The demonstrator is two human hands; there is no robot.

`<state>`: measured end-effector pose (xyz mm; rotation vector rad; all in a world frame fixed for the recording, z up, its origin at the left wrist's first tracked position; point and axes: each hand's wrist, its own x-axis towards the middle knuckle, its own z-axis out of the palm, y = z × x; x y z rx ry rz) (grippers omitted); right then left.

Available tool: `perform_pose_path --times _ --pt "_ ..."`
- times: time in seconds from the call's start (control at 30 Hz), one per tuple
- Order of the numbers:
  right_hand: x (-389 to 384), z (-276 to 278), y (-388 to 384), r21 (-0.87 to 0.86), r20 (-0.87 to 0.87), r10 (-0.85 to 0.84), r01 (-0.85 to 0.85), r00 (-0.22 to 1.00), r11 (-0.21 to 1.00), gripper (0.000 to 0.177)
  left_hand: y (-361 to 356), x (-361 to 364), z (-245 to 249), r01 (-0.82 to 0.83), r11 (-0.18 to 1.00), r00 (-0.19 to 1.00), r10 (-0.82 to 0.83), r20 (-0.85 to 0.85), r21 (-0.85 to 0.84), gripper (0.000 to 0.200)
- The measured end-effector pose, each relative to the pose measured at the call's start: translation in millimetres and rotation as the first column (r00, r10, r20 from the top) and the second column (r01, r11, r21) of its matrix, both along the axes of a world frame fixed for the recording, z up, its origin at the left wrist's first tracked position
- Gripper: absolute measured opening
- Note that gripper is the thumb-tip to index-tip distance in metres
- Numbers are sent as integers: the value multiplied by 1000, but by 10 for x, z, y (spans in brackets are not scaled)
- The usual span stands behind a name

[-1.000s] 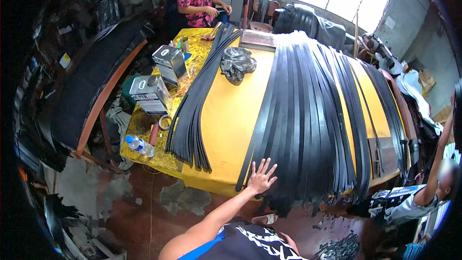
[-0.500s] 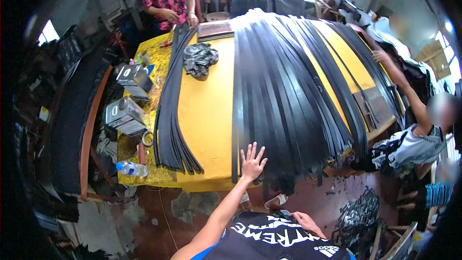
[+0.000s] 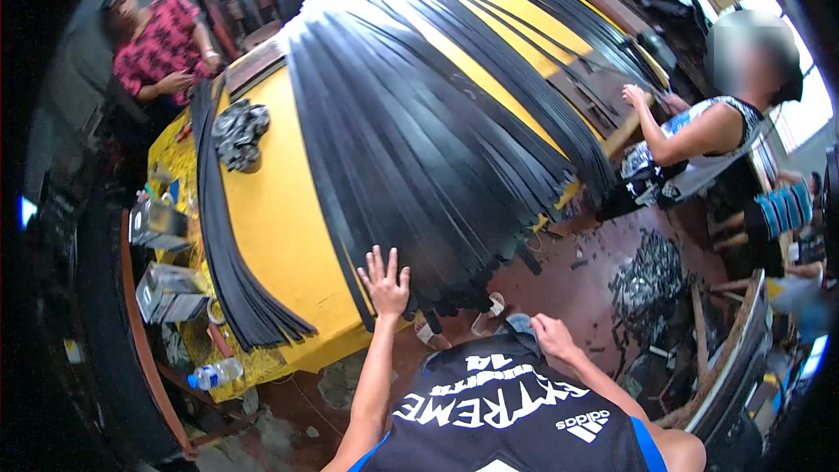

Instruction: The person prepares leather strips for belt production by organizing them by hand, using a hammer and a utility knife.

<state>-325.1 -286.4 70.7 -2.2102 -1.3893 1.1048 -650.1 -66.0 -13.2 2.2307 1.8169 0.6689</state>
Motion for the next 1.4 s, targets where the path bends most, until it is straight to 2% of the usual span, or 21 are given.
perform_pose_path --times 0.03,0.07,0.2,0.27,0.33,0.37,0.43,0.5,0.53,0.57,0.6,0.67,0.73,0.8,0.83,0.93,1.07,1.1,1.2,1.3,1.4 --pt "73 34 35 50 -91 -39 44 995 998 37 -2 -1 1 1 1000 1000 -1 -13 5 53" --pt "147 90 54 -59 -94 -52 47 994 997 36 3 2 10 1 1000 1000 0 -26 12 53" --pt "452 -239 21 -129 -273 194 -236 942 963 38 28 31 69 -4 1000 1000 3 -26 -14 52" --pt "756 -93 249 -157 -362 186 -257 913 954 39 51 51 103 -42 999 999 42 11 -35 51" --pt "1196 -198 392 -172 -430 246 -346 869 922 39 66 211 284 -164 981 986 164 17 99 44" --pt "1436 -298 424 -58 -456 282 -344 844 937 41 90 317 364 -229 962 973 225 44 147 41" --pt "2009 -132 764 -202 -557 46 -189 829 961 32 134 719 720 -356 914 934 343 99 196 37" --pt "2671 -190 1103 -49 -550 -122 113 826 992 24 240 1344 1194 -411 882 908 374 189 231 33" --pt "2955 -87 1344 54 -425 -192 236 884 970 21 306 1668 1336 -406 890 894 339 294 209 31" --pt "3259 -331 1536 328 -298 -242 338 923 882 18 369 2039 1472 -350 921 896 276 348 171 30" --pt "3552 -478 1778 444 -194 -317 371 929 816 20 411 2390 1574 -295 946 888 220 405 134 28" --pt "3872 -448 2268 515 -12 -411 358 911 779 35 485 2957 1637 65 990 926 -105 364 121 21" --pt "4151 -701 2593 523 262 -332 156 906 838 58 453 3505 1633 310 950 854 -262 450 -34 25" --pt "4297 -793 2891 224 115 -238 208 964 952 77 390 3818 1440 536 839 772 -443 456 -92 23" --pt "4319 -721 3018 89 -84 -157 164 984 982 79 353 3975 1386 580 805 752 -472 460 -123 22" --pt "4236 -556 3136 -22 -30 -15 14 999 1000 72 246 4228 1215 661 715 714 -506 484 -229 21" --pt "4205 -721 3127 60 -103 4 3 995 998 58 225 4438 798 659 685 708 -427 562 -310 23" --pt "4244 -915 3135 110 -218 1 23 976 994 52 218 4520 686 596 651 737 -211 642 -471 24" --pt "4242 -986 3162 140 -434 0 67 901 988 51 291 4792 251 502 657 654 138 744 -563 39" --pt "4301 -948 3263 35 -539 9 11 842 999 50 410 5200 -80 294 712 583 395 710 -638 52" --pt "4311 -849 3297 -18 -653 7 -24 757 1000 47 651 5621 49 198 681 520 537 664 -705 59"
